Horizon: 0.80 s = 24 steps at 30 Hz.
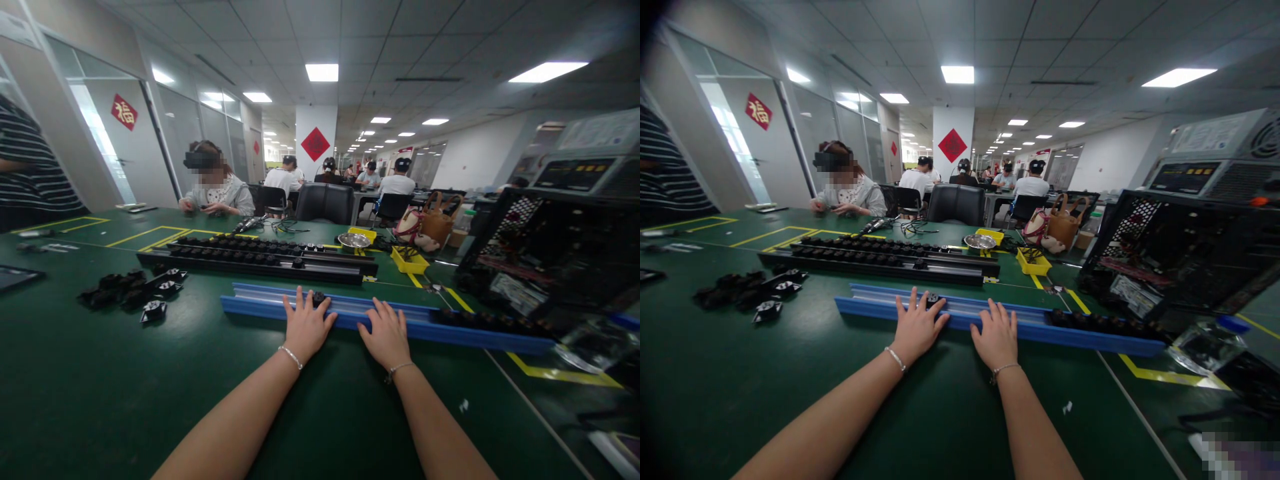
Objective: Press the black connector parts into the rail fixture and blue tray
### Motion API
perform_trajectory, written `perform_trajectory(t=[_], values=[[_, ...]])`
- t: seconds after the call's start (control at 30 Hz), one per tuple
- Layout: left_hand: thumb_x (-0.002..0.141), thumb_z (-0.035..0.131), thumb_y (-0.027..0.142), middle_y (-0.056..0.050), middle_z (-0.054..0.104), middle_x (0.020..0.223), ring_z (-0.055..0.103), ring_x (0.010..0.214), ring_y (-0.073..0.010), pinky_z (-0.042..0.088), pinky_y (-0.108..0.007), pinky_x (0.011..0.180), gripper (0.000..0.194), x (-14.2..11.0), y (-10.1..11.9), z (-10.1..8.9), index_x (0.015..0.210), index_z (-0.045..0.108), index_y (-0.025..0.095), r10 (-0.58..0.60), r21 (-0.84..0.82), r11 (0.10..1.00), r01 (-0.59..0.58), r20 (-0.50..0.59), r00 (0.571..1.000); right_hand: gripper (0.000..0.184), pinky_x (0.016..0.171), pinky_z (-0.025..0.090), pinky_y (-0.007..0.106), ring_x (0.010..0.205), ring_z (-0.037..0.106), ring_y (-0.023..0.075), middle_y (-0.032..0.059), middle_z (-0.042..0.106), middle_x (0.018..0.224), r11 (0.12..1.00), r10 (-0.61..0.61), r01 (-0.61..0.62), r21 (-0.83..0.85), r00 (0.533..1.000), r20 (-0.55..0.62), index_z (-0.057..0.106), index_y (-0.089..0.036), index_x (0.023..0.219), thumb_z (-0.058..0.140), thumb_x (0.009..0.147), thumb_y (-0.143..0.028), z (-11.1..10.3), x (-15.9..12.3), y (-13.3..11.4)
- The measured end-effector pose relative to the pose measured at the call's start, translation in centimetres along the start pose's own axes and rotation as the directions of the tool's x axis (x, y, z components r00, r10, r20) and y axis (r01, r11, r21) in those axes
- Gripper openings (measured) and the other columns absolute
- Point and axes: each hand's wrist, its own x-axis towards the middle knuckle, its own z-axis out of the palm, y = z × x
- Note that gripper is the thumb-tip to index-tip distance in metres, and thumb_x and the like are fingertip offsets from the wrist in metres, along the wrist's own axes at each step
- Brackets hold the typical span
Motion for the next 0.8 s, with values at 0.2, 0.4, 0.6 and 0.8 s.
perform_trajectory(t=[0.2, 0.4, 0.6, 0.8], values=[[0.087, 0.024, 0.057, -0.007, 0.051, 0.132, 0.022, 0.134, -0.0349, 0.004, -0.065, 0.102, 0.049, 0.1, -0.7, 0.0, 0.123, 0.053, 0.039, -0.012, 0.011, 1.0, 0.012, -0.024, 1.0, 0.032, 0.107, 0.013, 0.05, 0.129, 0.03, 0.0273, 0.0083, 0.041, 0.139, 1.0, 0.01, -0.01, 0.011, 1.0, 0.013, 0.06, -0.02, 0.101, 0.045, 0.082, -0.039, -0.1, 0.1, -0.1], [0.088, 0.026, 0.055, -0.008, 0.053, 0.13, 0.026, 0.132, -0.0351, 0.005, -0.063, 0.103, 0.047, 0.2, -1.7, -0.2, 0.121, 0.055, 0.039, -0.036, 0.035, 0.999, 0.037, -0.029, 0.999, 0.03, 0.107, 0.012, 0.05, 0.13, 0.03, 0.0271, 0.0083, 0.041, 0.14, 1.0, 0.012, -0.013, 0.018, 1.0, 0.022, 0.061, -0.02, 0.099, 0.045, 0.082, -0.04, -0.1, 0.1, 0.0], [0.088, 0.025, 0.054, -0.008, 0.054, 0.129, 0.035, 0.128, -0.0323, 0.013, -0.056, 0.105, 0.047, 0.4, -2.3, -0.1, 0.12, 0.056, 0.038, -0.057, 0.035, 0.998, 0.058, -0.015, 0.998, 0.029, 0.107, 0.013, 0.05, 0.129, 0.03, 0.0268, 0.0086, 0.041, 0.139, 1.0, 0.008, -0.008, 0.019, 1.0, 0.011, 0.061, -0.02, 0.098, 0.045, 0.082, -0.039, 0.0, 0.1, 0.1], [0.089, 0.025, 0.053, -0.008, 0.052, 0.131, 0.042, 0.123, -0.0285, 0.024, -0.048, 0.104, 0.047, 0.4, -2.4, 0.2, 0.12, 0.056, 0.036, -0.058, 0.028, 0.998, 0.058, 0.0, 0.998, 0.029, 0.107, 0.014, 0.05, 0.129, 0.031, 0.0269, 0.0085, 0.042, 0.139, 1.0, 0.001, -0.001, 0.017, 1.0, 0.001, 0.061, -0.02, 0.098, 0.045, 0.081, -0.039, 0.0, 0.1, 0.1]])
